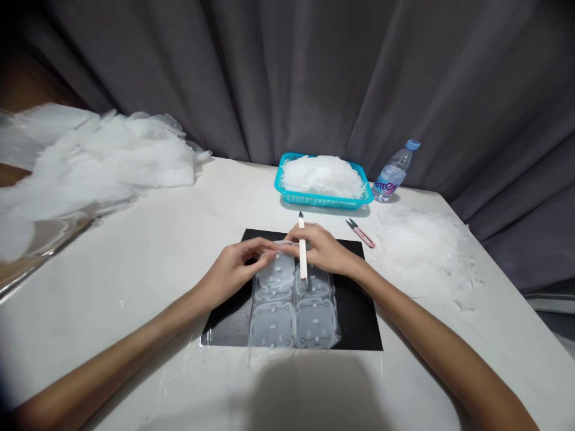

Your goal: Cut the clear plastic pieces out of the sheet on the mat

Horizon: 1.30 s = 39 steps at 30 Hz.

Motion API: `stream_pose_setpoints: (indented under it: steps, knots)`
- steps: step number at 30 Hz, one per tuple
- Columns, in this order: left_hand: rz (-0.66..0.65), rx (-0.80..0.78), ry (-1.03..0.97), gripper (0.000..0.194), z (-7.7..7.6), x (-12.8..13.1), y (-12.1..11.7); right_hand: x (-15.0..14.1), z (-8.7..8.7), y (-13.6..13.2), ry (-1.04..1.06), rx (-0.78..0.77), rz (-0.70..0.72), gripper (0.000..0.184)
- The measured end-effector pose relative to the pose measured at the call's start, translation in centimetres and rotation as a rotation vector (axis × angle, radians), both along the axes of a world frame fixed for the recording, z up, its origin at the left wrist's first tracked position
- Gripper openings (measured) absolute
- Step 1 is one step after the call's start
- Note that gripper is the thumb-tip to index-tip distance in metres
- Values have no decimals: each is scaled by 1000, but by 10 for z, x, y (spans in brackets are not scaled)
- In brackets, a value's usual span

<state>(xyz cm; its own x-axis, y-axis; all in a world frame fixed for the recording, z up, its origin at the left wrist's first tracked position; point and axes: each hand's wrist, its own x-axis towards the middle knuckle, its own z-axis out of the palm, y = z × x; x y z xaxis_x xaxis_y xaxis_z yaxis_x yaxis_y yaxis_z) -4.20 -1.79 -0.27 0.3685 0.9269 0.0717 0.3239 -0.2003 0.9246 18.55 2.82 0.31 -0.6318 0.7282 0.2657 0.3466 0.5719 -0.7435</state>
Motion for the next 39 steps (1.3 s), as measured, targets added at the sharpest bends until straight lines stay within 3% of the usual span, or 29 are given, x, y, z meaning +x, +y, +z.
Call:
stream_pose_setpoints:
  steps: [4,8,10,13,16,18,20,22,24,27,34,39]
  knots:
    - [46,53,39,24,2,5,-5,1,4,-4,-26,29,-32,34]
    - [44,145,73,19,-7,12,-12,3,1,-4,-205,244,-37,27]
    - [13,286,128,14,-9,16,-18,5,-5,2,-286,354,-145,21]
    - [-114,430,177,14,-5,19,-27,11,-16,17,-304,402,-334,16]
    - [-191,222,63,13,5,13,-25,16,-17,27,-261,437,-367,15]
    - [-132,79,-68,16,10,7,-17,17,-10,23,-158,489,-408,19]
    - [-61,42,-153,17,13,2,-11,15,-1,9,8,498,-457,21]
    - [-30,61,-181,16,14,-1,-8,13,5,-12,157,423,-430,17]
    - [-35,85,-172,15,15,-2,-9,10,4,-33,204,339,-298,18]
    - [-45,129,-119,13,18,-3,-12,5,-6,-53,209,367,-146,21]
    - [-30,184,-49,15,19,-4,-13,-3,-24,-56,277,356,-220,10]
    - [89,237,-132,14,10,-3,-13,-5,-28,-58,228,268,-199,12]
